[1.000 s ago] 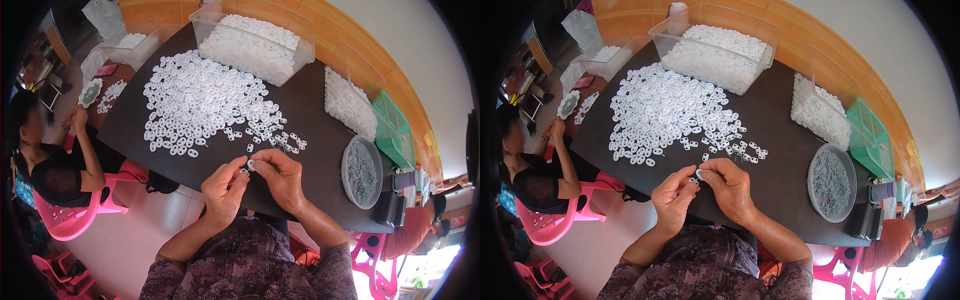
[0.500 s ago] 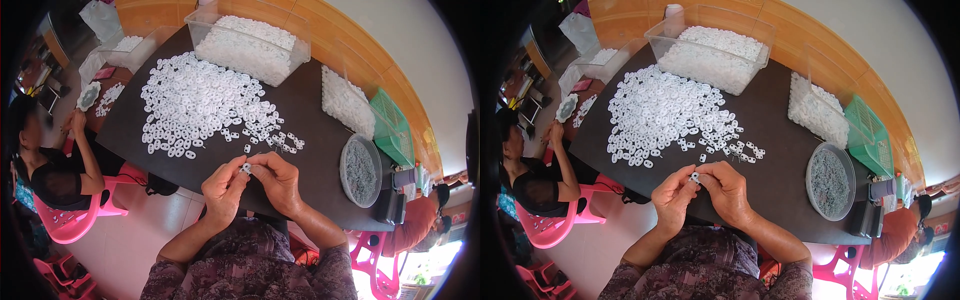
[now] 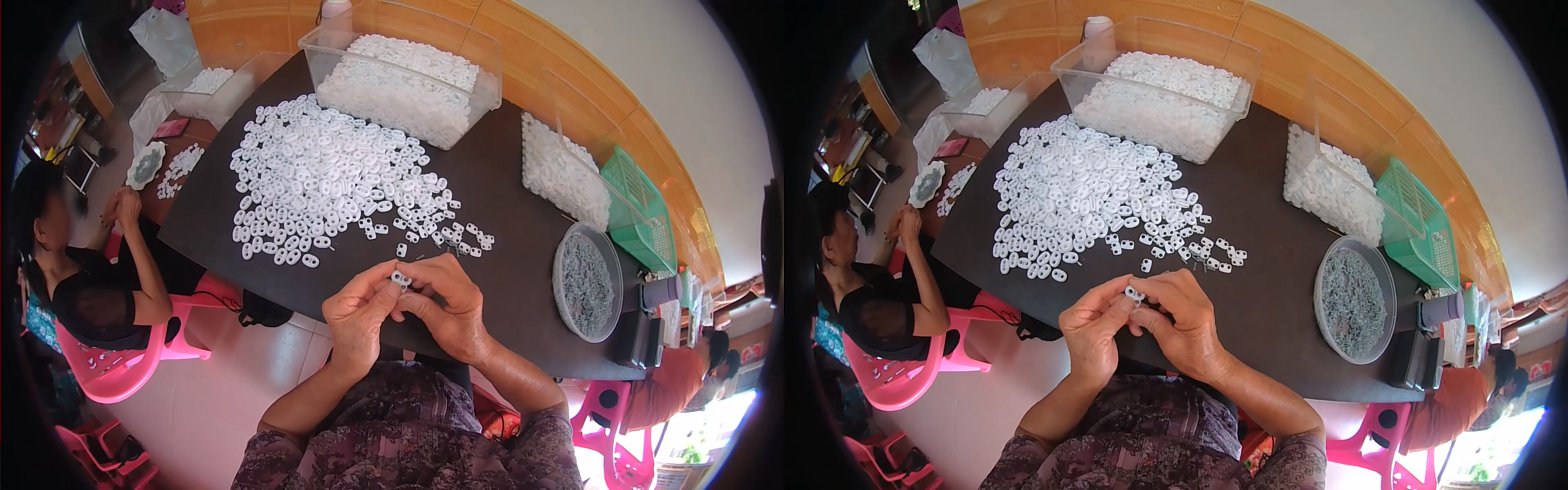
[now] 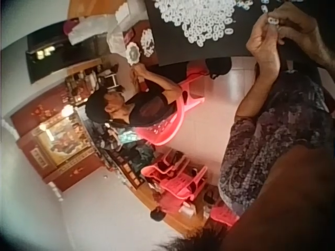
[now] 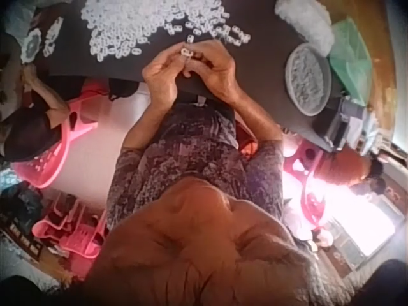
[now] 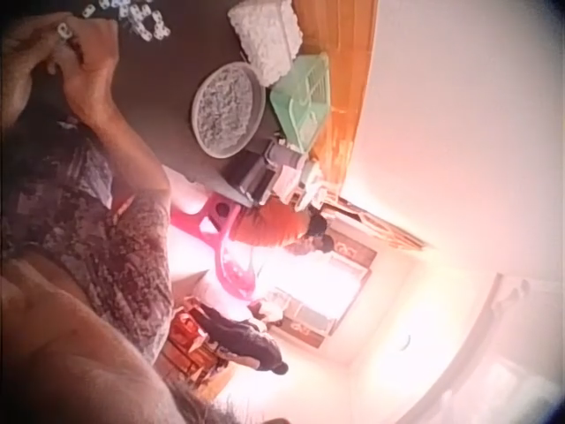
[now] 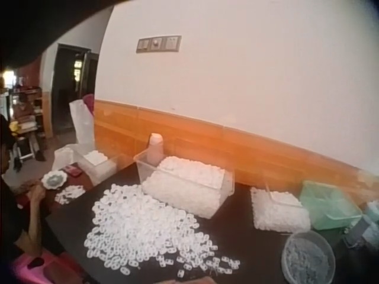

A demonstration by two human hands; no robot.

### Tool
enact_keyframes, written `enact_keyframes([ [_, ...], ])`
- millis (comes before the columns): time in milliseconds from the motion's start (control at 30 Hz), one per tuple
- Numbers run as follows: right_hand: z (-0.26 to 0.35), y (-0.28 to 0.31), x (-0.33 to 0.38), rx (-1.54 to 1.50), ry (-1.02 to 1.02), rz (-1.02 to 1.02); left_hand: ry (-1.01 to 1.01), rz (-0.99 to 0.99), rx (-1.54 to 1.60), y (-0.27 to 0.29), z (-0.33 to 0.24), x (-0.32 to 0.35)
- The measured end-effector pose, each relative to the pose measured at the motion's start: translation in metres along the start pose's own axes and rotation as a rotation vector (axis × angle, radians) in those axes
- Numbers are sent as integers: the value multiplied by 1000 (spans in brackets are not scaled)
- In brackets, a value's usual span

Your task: Assembling small white plastic components by hand at a workbench.

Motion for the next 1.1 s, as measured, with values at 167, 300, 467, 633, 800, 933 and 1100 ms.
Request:
enact_keyframes([
  [167,10,0,0,151,141,-17,-9,-27,8,-1,-6,1],
  [300,18,-1,0,256,243,-34,27,-45,13,-2,-8,2],
  [467,25,-3,1,328,337,-48,46,-72,11,-3,-9,3],
  [633,24,1,4,302,332,-77,12,-38,-14,-5,-10,4],
  [800,20,4,6,195,218,-73,-73,18,-18,-4,-10,4],
  [933,22,3,7,173,211,-70,-274,0,-204,-2,-14,7],
  [1100,24,2,7,164,260,-73,-365,-20,-225,-4,-16,8],
])
Point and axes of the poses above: each hand's wrist, its own x-axis away from the middle knuckle, its own y-axis out of the back of the hand, z = x × y, the point moved 7 cm from there along -x, towards the middle knuckle, and after that the axes turned 9 degrees about -x, right-handed, at the moved point
